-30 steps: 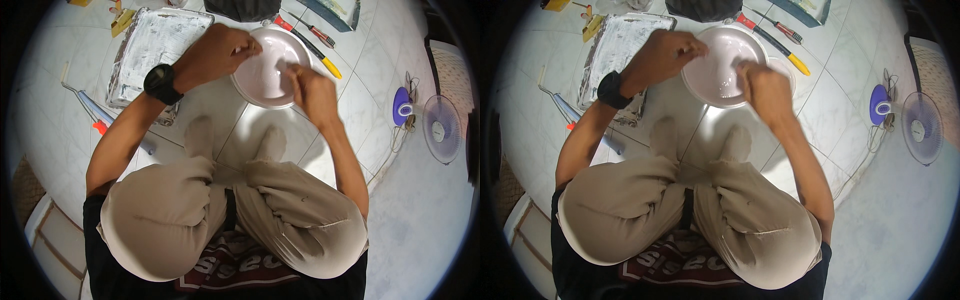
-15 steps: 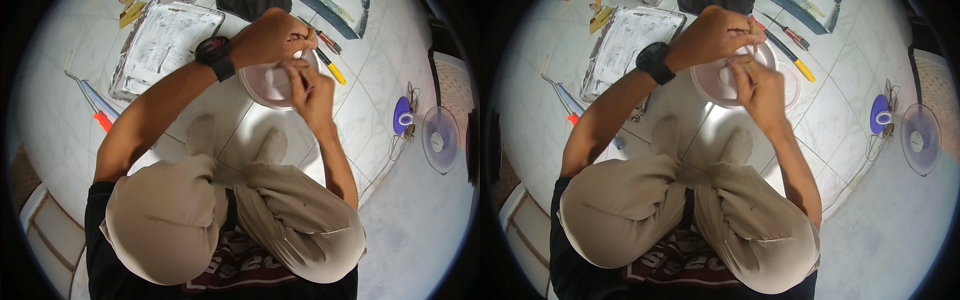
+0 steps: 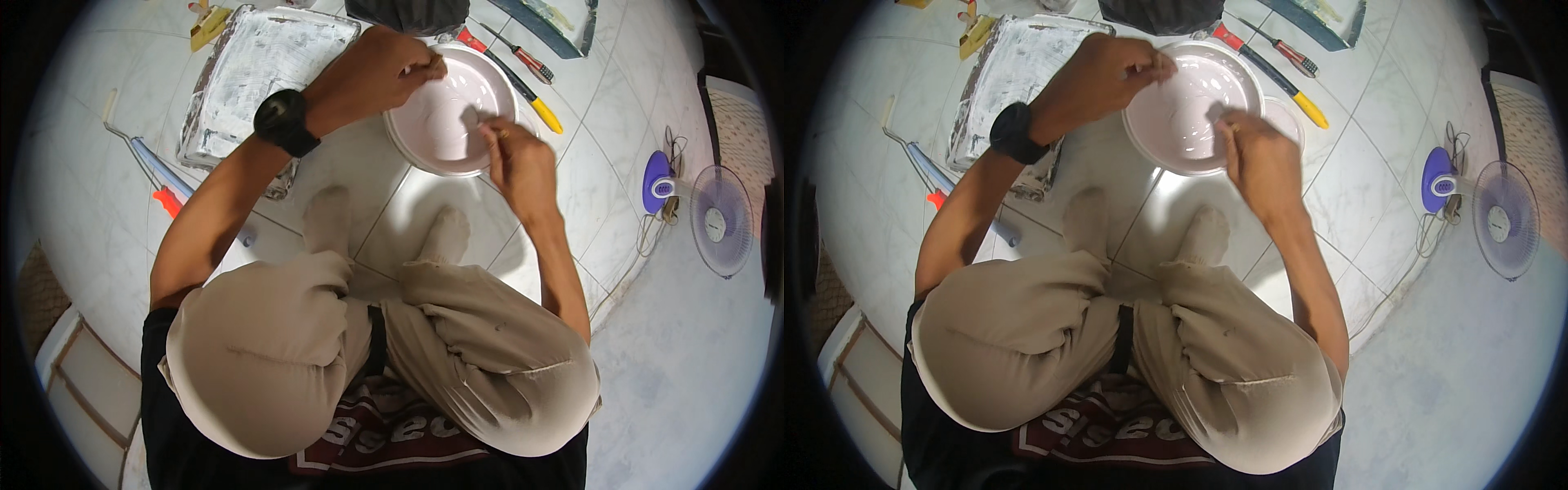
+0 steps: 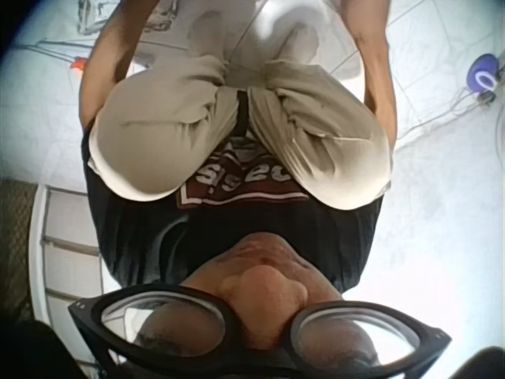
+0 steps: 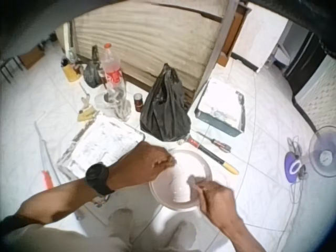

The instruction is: The person sits on the floor and uses a knife to pry open the lid of a white paint bucket. They then pick up a wooden stick and stir the pink paint inside the bucket thoroughly.

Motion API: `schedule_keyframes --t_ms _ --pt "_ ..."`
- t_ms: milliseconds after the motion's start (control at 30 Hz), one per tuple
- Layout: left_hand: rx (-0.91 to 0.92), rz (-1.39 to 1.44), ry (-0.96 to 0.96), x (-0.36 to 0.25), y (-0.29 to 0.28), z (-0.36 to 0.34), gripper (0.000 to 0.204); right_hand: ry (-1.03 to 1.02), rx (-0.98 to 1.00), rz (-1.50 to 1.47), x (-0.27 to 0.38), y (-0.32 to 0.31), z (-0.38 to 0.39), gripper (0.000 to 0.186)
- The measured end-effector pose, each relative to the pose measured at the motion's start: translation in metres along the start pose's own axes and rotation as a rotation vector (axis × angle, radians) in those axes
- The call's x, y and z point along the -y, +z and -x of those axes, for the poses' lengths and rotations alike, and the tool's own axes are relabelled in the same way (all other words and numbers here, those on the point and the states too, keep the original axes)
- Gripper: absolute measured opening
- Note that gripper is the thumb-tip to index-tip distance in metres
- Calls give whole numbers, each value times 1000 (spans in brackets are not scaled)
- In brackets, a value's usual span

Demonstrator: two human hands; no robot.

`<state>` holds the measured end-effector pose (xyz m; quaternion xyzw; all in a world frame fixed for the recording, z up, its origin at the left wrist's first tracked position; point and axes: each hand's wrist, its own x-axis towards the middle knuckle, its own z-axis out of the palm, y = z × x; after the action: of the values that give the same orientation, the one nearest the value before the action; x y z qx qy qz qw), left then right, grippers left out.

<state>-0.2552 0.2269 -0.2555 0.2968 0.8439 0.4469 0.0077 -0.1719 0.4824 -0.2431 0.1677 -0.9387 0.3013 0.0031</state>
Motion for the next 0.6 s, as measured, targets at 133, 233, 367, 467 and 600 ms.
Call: schedule_keyframes --t_ms 133,233,367,467,600 --pt "14 188 15 -7 12 4 16 143 57 -306 23 -2 -15 17" --pt "20 140 46 -8 19 5 18 130 -4 -223 14 -4 -29 19" --pt "7 150 60 -7 22 5 20 149 -45 -359 13 3 -31 19" --pt "-80 217 110 -9 29 4 20 159 1 -375 14 2 -32 17" --pt "-37 196 163 -2 26 5 29 126 40 -412 12 2 -35 15"
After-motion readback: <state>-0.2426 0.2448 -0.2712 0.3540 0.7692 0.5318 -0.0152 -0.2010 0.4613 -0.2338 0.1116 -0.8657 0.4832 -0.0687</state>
